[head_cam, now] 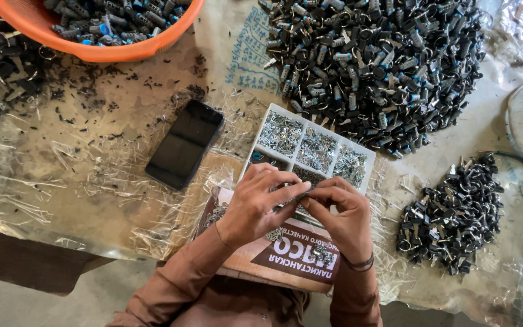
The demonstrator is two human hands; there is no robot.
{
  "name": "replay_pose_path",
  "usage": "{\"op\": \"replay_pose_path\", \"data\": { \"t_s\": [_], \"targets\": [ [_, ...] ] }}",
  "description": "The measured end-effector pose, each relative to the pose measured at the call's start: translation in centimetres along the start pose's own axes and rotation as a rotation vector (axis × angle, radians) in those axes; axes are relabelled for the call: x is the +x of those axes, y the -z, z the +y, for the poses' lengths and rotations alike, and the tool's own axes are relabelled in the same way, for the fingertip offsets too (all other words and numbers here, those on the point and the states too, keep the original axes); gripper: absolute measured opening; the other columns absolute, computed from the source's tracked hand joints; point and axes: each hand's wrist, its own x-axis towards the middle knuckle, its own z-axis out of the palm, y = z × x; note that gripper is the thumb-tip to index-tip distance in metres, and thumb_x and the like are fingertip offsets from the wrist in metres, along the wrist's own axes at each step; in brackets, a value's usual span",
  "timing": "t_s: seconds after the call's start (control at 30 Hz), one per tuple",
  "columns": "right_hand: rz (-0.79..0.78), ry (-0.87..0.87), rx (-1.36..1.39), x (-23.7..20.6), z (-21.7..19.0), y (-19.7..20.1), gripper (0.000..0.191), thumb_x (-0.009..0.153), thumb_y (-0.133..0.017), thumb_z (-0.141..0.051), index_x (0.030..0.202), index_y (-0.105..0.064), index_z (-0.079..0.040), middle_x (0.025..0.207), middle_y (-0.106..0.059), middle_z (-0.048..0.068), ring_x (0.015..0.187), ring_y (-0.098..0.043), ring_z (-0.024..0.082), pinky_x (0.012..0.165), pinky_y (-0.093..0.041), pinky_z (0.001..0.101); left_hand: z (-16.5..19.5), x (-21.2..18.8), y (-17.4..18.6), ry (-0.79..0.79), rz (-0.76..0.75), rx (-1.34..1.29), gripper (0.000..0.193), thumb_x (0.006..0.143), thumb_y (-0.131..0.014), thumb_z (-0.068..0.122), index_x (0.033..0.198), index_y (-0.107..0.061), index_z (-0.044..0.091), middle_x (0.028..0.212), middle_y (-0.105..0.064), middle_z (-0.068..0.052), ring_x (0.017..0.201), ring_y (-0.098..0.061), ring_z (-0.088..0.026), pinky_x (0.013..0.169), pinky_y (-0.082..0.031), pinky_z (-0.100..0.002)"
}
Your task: The person sits at a workbench and assembles small metal fittings onto cylindrical black components one at a time, taking terminals from a compartment box, pressing each into place by hand, and setting finished pieces aside among large piles of parts.
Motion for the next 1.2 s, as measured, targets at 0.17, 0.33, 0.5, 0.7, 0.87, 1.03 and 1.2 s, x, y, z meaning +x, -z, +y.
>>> {"op": "replay_pose_path", "data": {
  "t_s": [0.17,0.33,0.5,0.7,0.87,1.03,1.2],
  "targets": [
    [-0.034,-0.109,0.096,-0.2,1.3,0.3,0.011,0.081,-0.081,-0.001,0.091,-0.080,-0.001,0.091,-0.072,0.004,0.074,-0.062,0.006,0.061,-0.048,0.0200,-0.3,-0.2,-0.2,-0.052,-0.022,0.016,0.041,0.088,-0.081,0.011,0.128,-0.072,0.012,0.117,-0.068,-0.002,0.104,-0.062,-0.022,0.101,-0.045,-0.038],
    [-0.119,-0.153,0.427,0.4,3.9,0.4,0.010,0.082,-0.083,0.000,0.090,-0.077,-0.003,0.088,-0.068,0.005,0.072,-0.060,0.007,0.059,-0.048,0.0216,-0.3,-0.3,-0.4,-0.076,-0.015,0.004,0.040,0.089,-0.082,0.014,0.127,-0.072,0.013,0.117,-0.068,-0.001,0.102,-0.062,-0.021,0.100,-0.044,-0.038],
    [0.060,-0.114,0.476,0.7,4.6,-0.1,0.016,0.084,-0.082,0.000,0.094,-0.071,-0.005,0.089,-0.061,0.001,0.072,-0.052,0.008,0.061,-0.045,0.0238,-0.4,-0.2,-0.4,-0.027,0.016,-0.042,0.036,0.089,-0.083,0.016,0.124,-0.073,0.014,0.117,-0.069,0.000,0.101,-0.062,-0.019,0.098,-0.045,-0.036],
    [0.131,0.198,-0.822,0.7,3.0,-2.6,0.020,0.074,-0.079,-0.012,0.093,-0.079,-0.009,0.091,-0.066,0.005,0.084,-0.056,0.025,0.069,-0.048,0.0337,0.0,-0.1,0.0,0.006,0.038,-0.034,0.034,0.087,-0.083,0.020,0.120,-0.074,0.014,0.116,-0.070,0.000,0.104,-0.062,-0.023,0.100,-0.046,-0.038],
    [0.354,0.188,-0.504,0.3,0.7,-2.4,0.014,0.086,-0.082,-0.010,0.099,-0.079,-0.006,0.093,-0.069,0.006,0.073,-0.061,0.014,0.065,-0.051,0.0283,0.2,0.2,0.4,0.034,0.034,-0.037,0.035,0.087,-0.083,0.020,0.121,-0.074,0.015,0.115,-0.070,0.000,0.104,-0.062,-0.024,0.098,-0.047,-0.037],
    [0.348,0.185,-0.409,-0.4,-0.8,-2.3,0.015,0.088,-0.080,-0.005,0.103,-0.078,-0.002,0.095,-0.074,0.006,0.075,-0.069,0.009,0.066,-0.054,0.0225,0.3,0.4,0.4,0.022,0.029,-0.035,0.036,0.087,-0.083,0.020,0.121,-0.074,0.014,0.115,-0.069,-0.001,0.102,-0.062,-0.024,0.098,-0.046,-0.038],
    [0.304,0.150,-0.111,-1.0,-0.8,-2.1,0.007,0.091,-0.079,-0.005,0.094,-0.074,-0.001,0.088,-0.072,0.004,0.073,-0.064,0.008,0.066,-0.052,0.0223,0.2,0.3,0.5,0.016,0.050,-0.015,0.037,0.085,-0.084,0.021,0.120,-0.074,0.013,0.114,-0.069,-0.003,0.104,-0.062,-0.025,0.099,-0.046,-0.039]
  ]
}}
